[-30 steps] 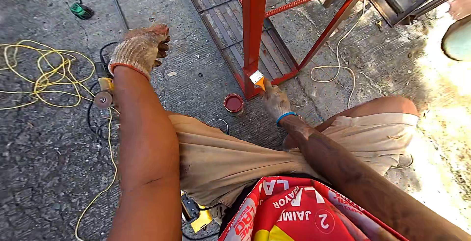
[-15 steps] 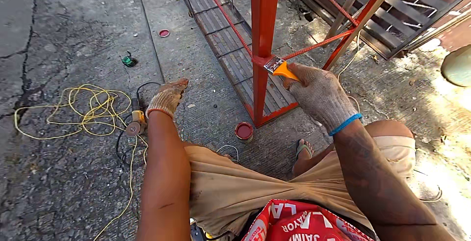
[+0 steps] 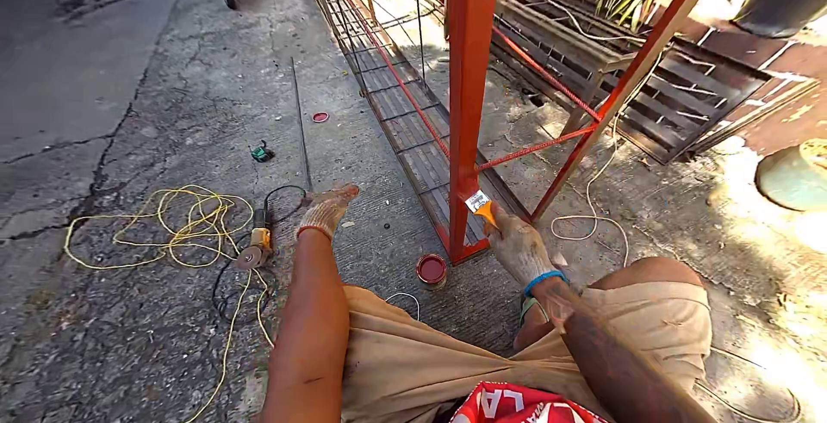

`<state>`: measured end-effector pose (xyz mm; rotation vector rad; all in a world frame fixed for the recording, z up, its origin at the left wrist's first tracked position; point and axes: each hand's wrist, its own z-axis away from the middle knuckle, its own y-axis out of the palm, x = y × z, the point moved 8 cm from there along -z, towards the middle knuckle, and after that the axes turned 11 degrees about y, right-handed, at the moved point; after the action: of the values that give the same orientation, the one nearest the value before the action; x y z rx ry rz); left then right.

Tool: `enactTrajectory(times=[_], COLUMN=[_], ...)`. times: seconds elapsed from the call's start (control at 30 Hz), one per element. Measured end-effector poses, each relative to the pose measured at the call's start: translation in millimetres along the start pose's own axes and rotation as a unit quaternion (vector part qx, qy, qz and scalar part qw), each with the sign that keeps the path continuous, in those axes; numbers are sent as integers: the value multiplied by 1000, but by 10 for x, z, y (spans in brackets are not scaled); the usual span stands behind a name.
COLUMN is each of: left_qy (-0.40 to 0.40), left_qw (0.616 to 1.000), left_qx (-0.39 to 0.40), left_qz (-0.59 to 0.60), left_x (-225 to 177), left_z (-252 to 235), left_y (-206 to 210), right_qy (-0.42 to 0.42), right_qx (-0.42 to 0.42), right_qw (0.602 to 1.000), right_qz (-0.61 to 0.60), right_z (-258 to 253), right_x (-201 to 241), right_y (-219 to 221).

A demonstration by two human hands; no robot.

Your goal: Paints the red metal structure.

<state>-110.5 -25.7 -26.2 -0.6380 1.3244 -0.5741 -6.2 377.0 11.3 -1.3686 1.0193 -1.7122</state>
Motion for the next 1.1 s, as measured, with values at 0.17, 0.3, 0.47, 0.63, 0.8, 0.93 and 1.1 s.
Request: enactTrajectory(times=[0.17,0.3,0.47,0.63,0.8,0.93,1.1], left_qy=[-5,12,-3,-1,-7,41,58], left_qw=[1000,1000,1000,999,998,991,993], left_qx=[-5,4,10,28,33,42,23], left_qz=[-5,-19,-17,-45,-54,-117,-101], left_x=[-94,-171,-149,-119,-59,-215,-225], left_z=[111,137,176,182,210,261,332], left_y=[-31,6,54,34,56,21,-43], right_qy=[21,-75,-126,-146,-188,-157,-15], right_qx=[142,3,-136,-271,-360,-261,-14], right_qw=[982,993,982,946,906,949,998], right_qz=[122,86,28,-98,-122,-83,64], right_z=[-87,-135,149,486,374,436,200], right_x=[-8,733,1381,1310,1466,1148,-49], right_y=[-158,-1603,-3036,-3484,-3339,-2165,0])
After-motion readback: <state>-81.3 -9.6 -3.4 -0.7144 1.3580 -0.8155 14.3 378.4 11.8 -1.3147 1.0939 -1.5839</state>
